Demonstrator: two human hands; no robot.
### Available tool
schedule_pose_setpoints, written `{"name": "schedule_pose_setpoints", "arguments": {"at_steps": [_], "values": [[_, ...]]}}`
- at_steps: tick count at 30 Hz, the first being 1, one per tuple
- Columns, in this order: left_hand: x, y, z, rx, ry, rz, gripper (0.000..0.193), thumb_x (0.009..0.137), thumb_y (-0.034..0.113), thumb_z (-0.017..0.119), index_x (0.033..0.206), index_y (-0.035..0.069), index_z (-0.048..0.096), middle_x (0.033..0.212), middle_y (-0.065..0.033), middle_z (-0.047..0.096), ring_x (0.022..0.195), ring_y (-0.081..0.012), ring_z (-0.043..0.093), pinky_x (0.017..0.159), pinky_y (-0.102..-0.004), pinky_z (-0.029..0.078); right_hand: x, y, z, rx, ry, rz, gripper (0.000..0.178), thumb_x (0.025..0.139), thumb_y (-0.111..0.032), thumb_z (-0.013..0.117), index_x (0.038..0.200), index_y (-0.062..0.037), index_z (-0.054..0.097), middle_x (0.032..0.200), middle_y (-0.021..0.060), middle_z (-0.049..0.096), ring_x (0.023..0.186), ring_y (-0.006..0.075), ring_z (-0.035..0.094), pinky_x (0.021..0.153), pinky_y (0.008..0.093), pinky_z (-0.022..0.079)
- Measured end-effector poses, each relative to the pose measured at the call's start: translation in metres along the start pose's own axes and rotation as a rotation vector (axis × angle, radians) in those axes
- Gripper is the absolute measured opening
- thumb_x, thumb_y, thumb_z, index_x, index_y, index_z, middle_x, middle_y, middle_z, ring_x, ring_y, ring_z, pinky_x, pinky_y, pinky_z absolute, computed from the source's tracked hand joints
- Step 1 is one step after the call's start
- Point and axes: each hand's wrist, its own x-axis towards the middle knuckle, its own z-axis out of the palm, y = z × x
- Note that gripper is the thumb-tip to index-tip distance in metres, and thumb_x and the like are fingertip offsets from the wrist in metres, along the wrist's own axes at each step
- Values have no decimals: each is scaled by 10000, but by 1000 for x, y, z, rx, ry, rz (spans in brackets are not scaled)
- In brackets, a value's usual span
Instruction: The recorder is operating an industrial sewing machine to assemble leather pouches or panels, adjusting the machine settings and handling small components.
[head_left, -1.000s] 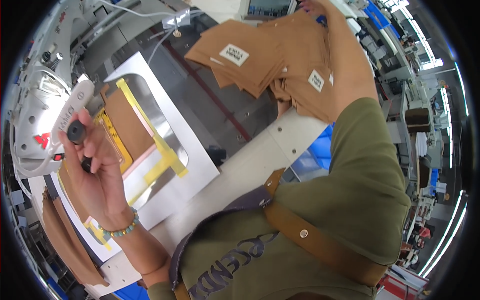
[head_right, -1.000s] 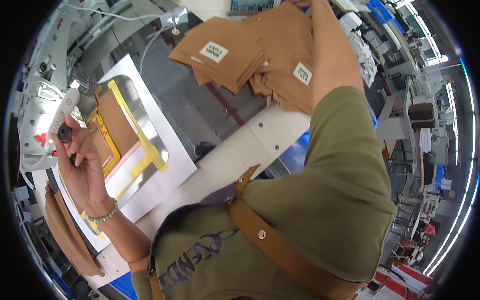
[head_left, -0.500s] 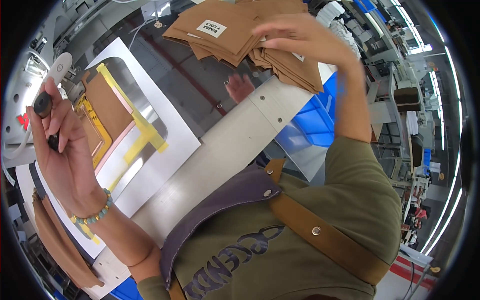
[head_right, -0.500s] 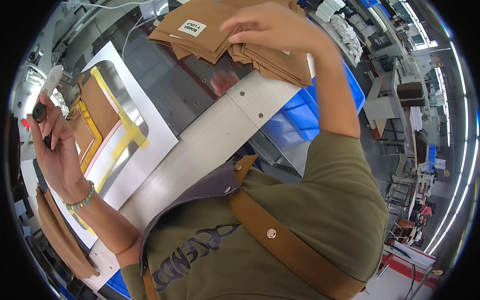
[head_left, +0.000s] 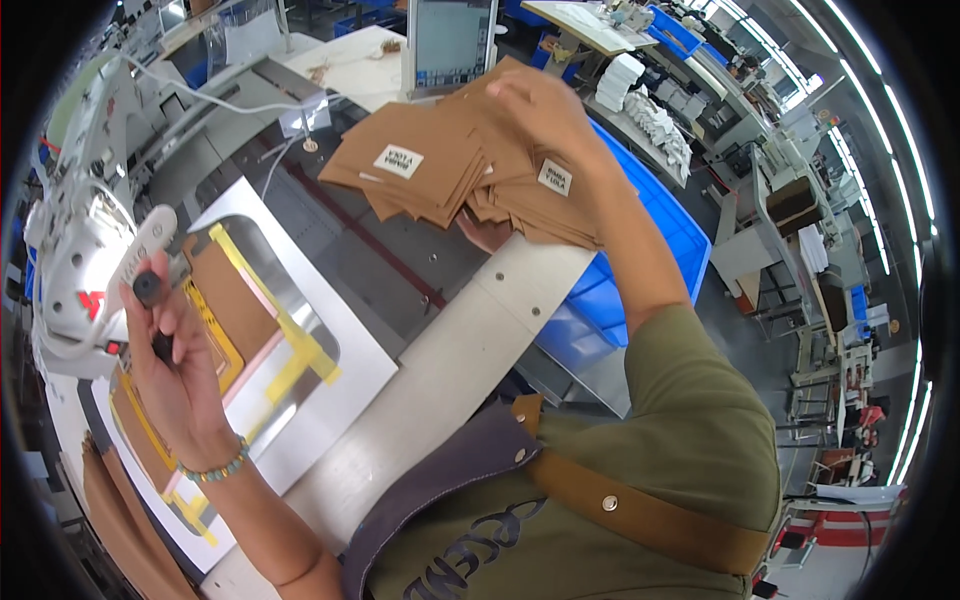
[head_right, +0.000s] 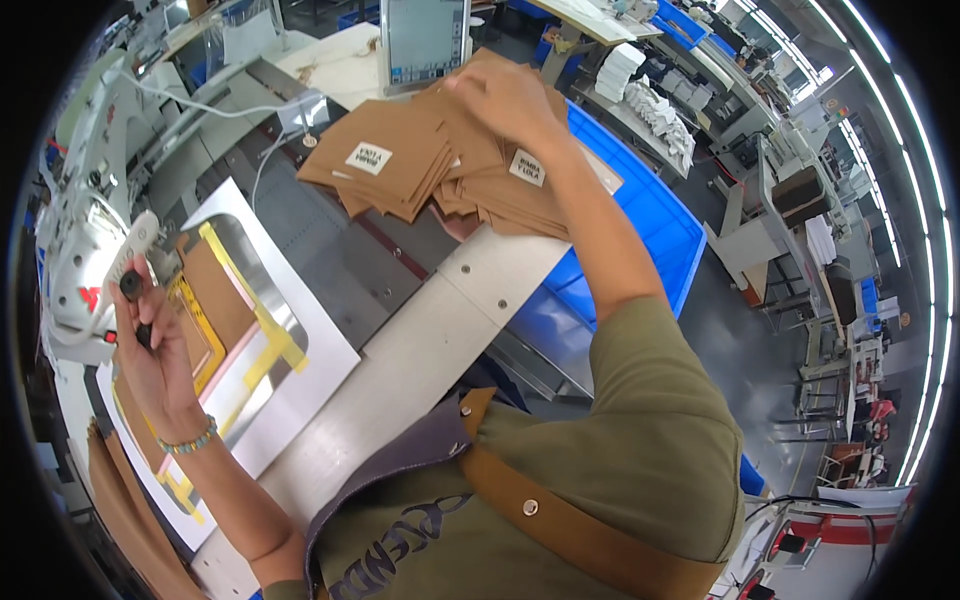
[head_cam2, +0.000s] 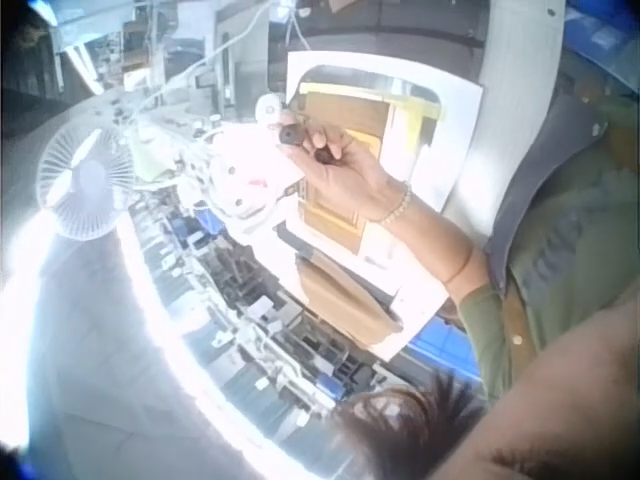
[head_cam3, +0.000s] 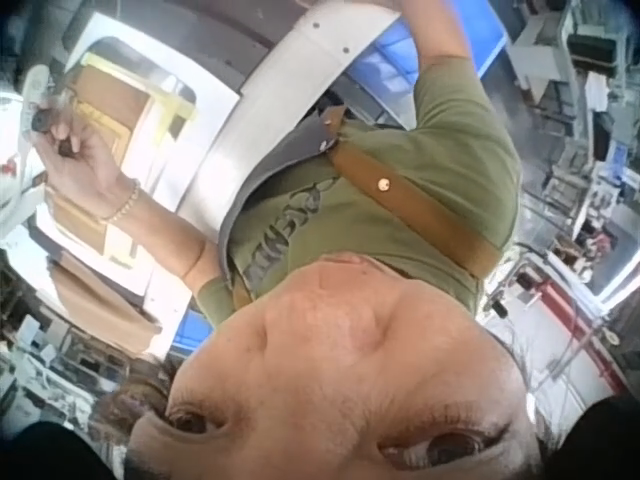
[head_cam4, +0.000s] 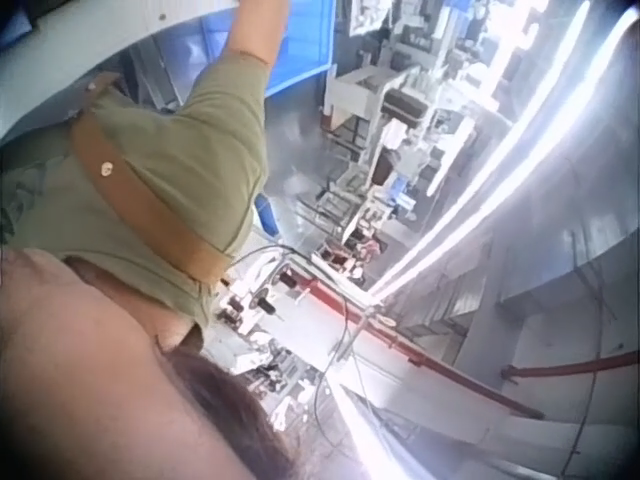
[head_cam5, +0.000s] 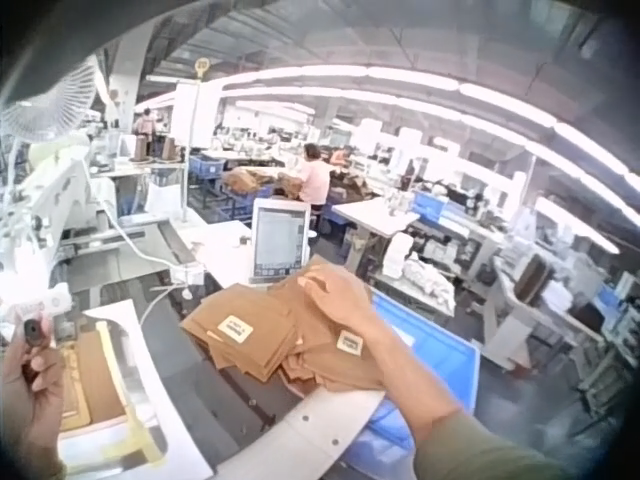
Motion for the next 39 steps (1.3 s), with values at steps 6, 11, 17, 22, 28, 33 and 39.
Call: {"name": "schedule_pose_setpoints", "arguments": {"at_steps": [6, 11, 17, 22, 28, 33, 39], "values": [[-2, -6, 1, 48, 80, -15, 433, 1130, 243, 443, 1379, -109, 480, 1201, -141, 636, 721, -54, 410, 522, -161, 373, 122, 152, 42, -244, -68, 223, 341, 938, -315, 597, 1022, -46, 787, 1151, 192, 733, 1083, 389, 680, 919, 462, 529], [-2, -9, 0, 101, 125, 29, 443, 1129, 279, 443, 1349, -99, 509, 1131, -135, 650, 677, -44, 407, 485, -144, 352, 143, 200, 84, 250, -414, 616, 288, 869, -187, 694, 1059, 13, 777, 1110, 165, 744, 939, 263, 693, 810, 437, 549], [-7, -7, -8, 86, 157, 33, 448, 1128, 280, 446, 1363, -98, 500, 1172, -155, 642, 682, -48, 418, 484, -147, 365, 144, 214, 55, 1189, 18, 1013, 200, 968, -102, 629, 1109, 35, 661, 682, 30, 494, 497, 124, 396, 460, 255, 319], [-6, -5, -11, 65, 122, -10, 446, 1128, 279, 445, 1371, -91, 497, 1205, -169, 636, 685, -52, 425, 486, -149, 372, 171, 210, 11, 1538, 22, 1135, 235, 992, -115, 588, 1170, 36, 612, 648, 9, 499, 493, 139, 416, 477, 241, 354], [-7, -4, -6, 56, 135, 10, 445, 1132, 267, 433, 1391, -92, 479, 1191, -170, 629, 694, -58, 428, 499, -156, 386, 234, 128, -13, 1789, 425, 1229, 317, 1047, -297, 534, 1257, -69, 601, 1307, 153, 601, 1220, 348, 548, 987, 537, 501], [-9, -3, -5, 56, 100, 4, 440, 1135, 256, 421, 1398, -93, 467, 1202, -182, 623, 710, -63, 424, 508, -160, 392, 219, 107, -31, 1484, 126, 1013, 472, 1007, -488, 502, 1250, -95, 599, 1287, 168, 577, 1140, 374, 557, 938, 596, 494], [-5, 0, -10, -35, 28, -36, 438, 1121, 219, 462, 1394, -124, 452, 1259, -184, 622, 723, -63, 422, 523, -161, 395, 235, 91, -51, 1610, 269, 1049, 522, 952, -505, 615, 1246, -77, 563, 1173, 154, 579, 819, 261, 637, 696, 496, 583]]}}
